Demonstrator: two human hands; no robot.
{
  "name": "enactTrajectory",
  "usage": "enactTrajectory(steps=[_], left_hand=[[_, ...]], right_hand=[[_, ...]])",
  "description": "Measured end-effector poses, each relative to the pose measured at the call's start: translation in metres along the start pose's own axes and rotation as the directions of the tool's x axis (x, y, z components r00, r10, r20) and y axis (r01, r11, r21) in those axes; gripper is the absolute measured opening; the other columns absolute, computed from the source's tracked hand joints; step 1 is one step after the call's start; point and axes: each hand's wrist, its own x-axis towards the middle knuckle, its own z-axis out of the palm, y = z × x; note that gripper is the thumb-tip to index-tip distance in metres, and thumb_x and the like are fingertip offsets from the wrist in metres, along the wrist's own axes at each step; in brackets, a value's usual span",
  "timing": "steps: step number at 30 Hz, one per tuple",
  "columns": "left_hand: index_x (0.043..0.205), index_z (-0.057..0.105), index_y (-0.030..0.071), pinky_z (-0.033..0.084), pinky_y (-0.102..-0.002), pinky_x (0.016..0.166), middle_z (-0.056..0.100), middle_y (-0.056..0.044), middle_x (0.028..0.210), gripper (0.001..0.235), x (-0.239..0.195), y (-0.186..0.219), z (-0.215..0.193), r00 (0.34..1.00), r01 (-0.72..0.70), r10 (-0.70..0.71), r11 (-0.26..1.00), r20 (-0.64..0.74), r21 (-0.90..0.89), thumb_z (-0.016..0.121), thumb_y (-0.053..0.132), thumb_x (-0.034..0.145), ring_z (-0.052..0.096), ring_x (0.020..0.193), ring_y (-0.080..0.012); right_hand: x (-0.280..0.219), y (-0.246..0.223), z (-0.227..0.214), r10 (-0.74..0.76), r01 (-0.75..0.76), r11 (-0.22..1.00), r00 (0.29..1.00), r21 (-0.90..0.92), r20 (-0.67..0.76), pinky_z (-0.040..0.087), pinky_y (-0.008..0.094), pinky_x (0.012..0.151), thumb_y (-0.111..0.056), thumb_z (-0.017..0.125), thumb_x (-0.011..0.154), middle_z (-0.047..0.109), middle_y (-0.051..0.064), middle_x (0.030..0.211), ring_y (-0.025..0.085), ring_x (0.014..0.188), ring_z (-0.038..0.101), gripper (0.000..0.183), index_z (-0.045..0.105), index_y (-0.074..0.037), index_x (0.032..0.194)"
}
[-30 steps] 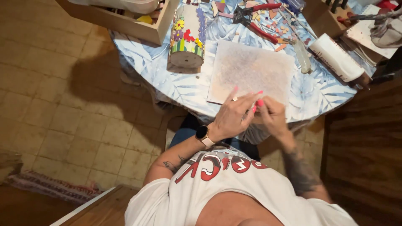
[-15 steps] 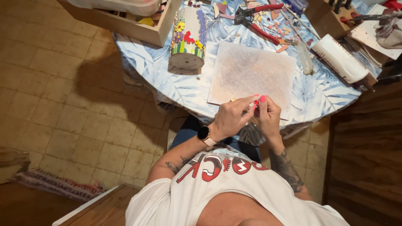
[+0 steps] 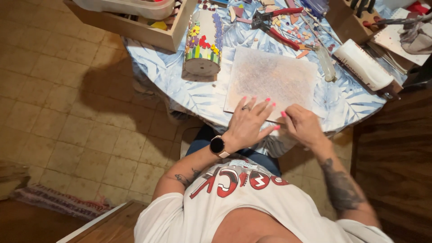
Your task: Decorating a tumbler by gluing small paper flower cutouts onto its surface.
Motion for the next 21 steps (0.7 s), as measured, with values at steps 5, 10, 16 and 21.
enactTrajectory(steps=[5,10,16,21], left_hand=[[0.113,0.055,0.019,0.024,-0.053,0.098,0.052,-0.008,0.119,0.057,-0.007,-0.013,0.007,0.985,-0.05,0.032,0.993,0.169,0.106,0.055,0.054,0.068,0.044,0.113,-0.0369],[0.116,0.051,0.02,0.018,-0.052,0.101,0.048,-0.008,0.122,0.062,-0.009,-0.014,0.011,0.966,-0.078,0.039,0.986,0.256,0.144,0.049,0.06,0.069,0.042,0.114,-0.0369],[0.118,0.048,0.023,0.012,-0.055,0.102,0.046,-0.006,0.123,0.063,-0.003,-0.014,0.007,0.952,-0.083,0.033,0.985,0.305,0.151,0.051,0.06,0.068,0.043,0.114,-0.0354],[0.118,0.047,0.022,0.012,-0.056,0.101,0.046,-0.008,0.122,0.069,-0.008,-0.018,0.013,0.965,-0.095,0.055,0.985,0.257,0.143,0.048,0.066,0.065,0.041,0.115,-0.0367]], right_hand=[[0.013,0.012,-0.005,-0.018,0.09,0.901,0.985,-0.425,0.17,0.047,0.04,0.051,-0.028,0.046,0.076,0.048,0.007,0.068,0.029,0.057,0.057,0.016,0.047,-0.012,0.073],[0.1,0.021,0.035,-0.264,0.296,0.894,0.955,-0.336,0.138,0.045,0.043,0.051,-0.023,0.047,0.074,0.048,0.009,0.07,0.032,0.064,0.056,0.014,0.048,-0.009,0.071],[0.155,0.025,0.048,-0.3,0.32,0.863,0.947,-0.391,0.114,0.047,0.04,0.048,-0.031,0.044,0.077,0.049,0.007,0.068,0.029,0.057,0.057,0.02,0.05,-0.012,0.071],[0.039,0.043,0.006,-0.223,0.334,0.886,0.915,-0.322,0.336,0.048,0.047,0.054,-0.03,0.046,0.072,0.052,0.01,0.071,0.034,0.065,0.058,0.018,0.05,-0.013,0.075]])
